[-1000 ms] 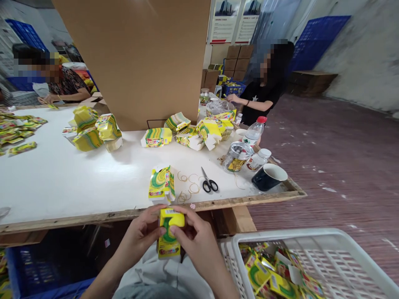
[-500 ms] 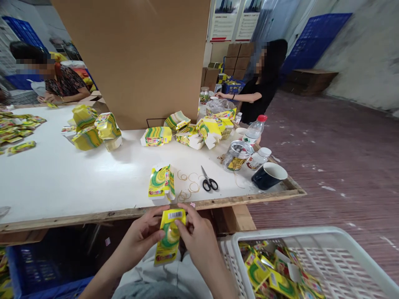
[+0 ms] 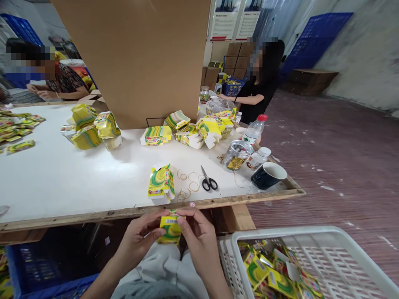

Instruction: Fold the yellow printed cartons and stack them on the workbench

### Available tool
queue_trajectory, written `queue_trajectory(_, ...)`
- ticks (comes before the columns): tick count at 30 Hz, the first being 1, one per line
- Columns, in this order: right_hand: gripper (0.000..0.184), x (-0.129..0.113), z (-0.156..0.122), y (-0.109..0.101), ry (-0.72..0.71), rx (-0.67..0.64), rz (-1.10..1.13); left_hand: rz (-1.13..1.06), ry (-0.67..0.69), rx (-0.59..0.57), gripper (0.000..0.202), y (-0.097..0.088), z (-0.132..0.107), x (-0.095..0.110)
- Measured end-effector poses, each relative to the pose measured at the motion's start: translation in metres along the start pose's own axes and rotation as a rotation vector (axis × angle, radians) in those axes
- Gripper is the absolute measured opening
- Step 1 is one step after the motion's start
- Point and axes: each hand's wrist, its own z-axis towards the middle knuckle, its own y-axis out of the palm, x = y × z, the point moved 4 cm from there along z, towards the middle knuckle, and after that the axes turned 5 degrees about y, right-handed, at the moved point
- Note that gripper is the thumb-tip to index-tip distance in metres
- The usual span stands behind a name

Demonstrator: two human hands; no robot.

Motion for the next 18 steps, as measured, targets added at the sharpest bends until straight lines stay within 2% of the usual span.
queue_trajectory(3, 0.007, -0.006, -0.003, 0.004, -0.052, -0.001, 0.100, 0.093, 0.099, 0.037, 0.036, 0.000, 0.000, 0.007)
queue_trajectory(8, 0.016, -0.009, -0.011, 0.008, -0.177, -0.004, 0.051, 0.148, 0.275, 0.085, 0.029, 0.000, 0.005, 0.031)
queue_trajectory(11, 0.019, -0.007, -0.014, 0.006, -0.191, 0.049, 0.043, 0.142, 0.274, 0.136, 0.029, 0.001, 0.007, 0.033)
queue_trajectory(15, 0.021, -0.004, -0.014, 0.009, -0.132, 0.153, 0.072, 0.081, 0.219, 0.175, 0.036, 0.008, 0.006, 0.023)
queue_trajectory(18, 0.017, -0.008, -0.015, 0.008, -0.186, 0.133, 0.011, 0.141, 0.257, 0.188, 0.027, 0.013, 0.004, 0.020)
